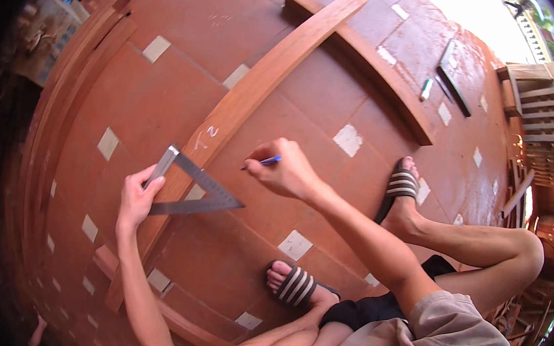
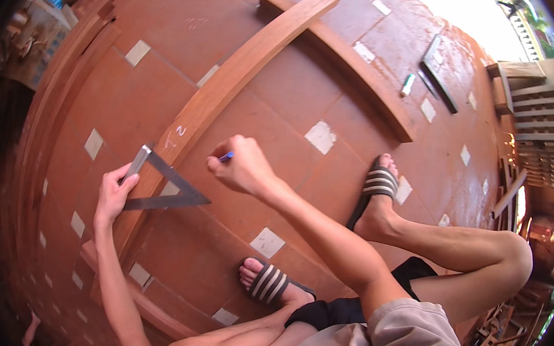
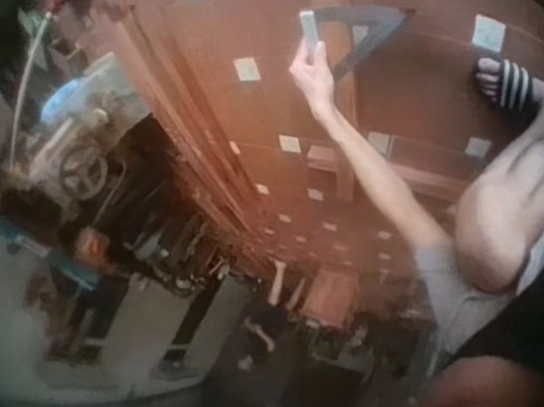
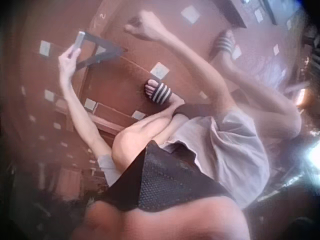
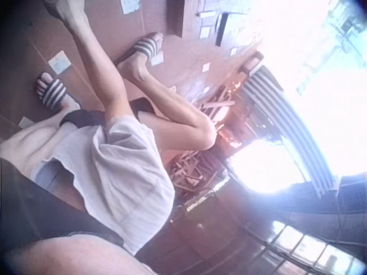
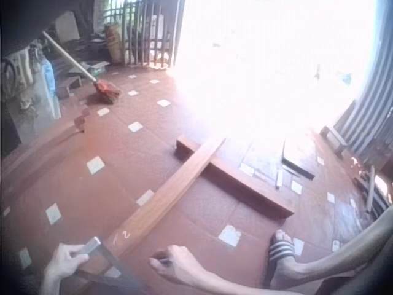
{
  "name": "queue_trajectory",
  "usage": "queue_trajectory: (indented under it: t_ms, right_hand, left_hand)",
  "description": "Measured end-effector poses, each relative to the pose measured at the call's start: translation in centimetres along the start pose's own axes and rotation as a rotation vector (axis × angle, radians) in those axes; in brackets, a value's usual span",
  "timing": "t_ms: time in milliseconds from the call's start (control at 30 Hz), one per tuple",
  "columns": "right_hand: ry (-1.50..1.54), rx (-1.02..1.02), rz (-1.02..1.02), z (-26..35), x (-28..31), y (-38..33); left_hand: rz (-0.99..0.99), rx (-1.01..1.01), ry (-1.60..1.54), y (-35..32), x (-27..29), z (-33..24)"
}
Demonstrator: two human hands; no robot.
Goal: The person sits on the floor and uses a try square and a blue pen to mark measurements and lines on several wooden planks. They measure, mark, and reposition the planks repeatedly to prepare them for cutting.
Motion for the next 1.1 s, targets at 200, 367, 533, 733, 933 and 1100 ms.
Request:
queue_trajectory:
  t_ms: [200, 367, 533, 733, 933, 1100]
  right_hand:
    - [-0.016, -0.093, 0.057, 1.1, -0.6, 0.3]
    - [-0.007, -0.080, 0.066, 1.0, -0.2, -0.1]
    - [-0.003, -0.099, 0.041, 0.2, 0.2, -0.3]
    - [-0.029, -0.180, 0.072, 0.5, 1.2, -0.4]
    - [0.004, -0.192, 0.054, 0.7, 1.4, -0.3]
    - [0.018, -0.165, 0.094, 1.3, 0.5, 0.2]
  left_hand:
    - [-0.024, 0.100, -0.005, -0.8, 1.1, -0.4]
    - [-0.045, 0.095, -0.044, 0.2, -0.2, -1.2]
    - [-0.029, 0.068, -0.024, 0.9, -0.5, -1.0]
    - [-0.060, 0.064, 0.001, 0.8, -0.1, -0.4]
    - [-0.058, 0.042, -0.019, 0.5, -0.2, -0.8]
    - [-0.043, 0.037, -0.036, 0.1, 0.0, -0.3]
Point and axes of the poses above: each hand's wrist, its own y-axis towards the middle knuckle, its own x-axis out of the back of the hand, z = x × y, the point moved 7 cm from there along y, towards the middle knuckle, and after that the axes turned 11 degrees about x, right-handed, at the moved point
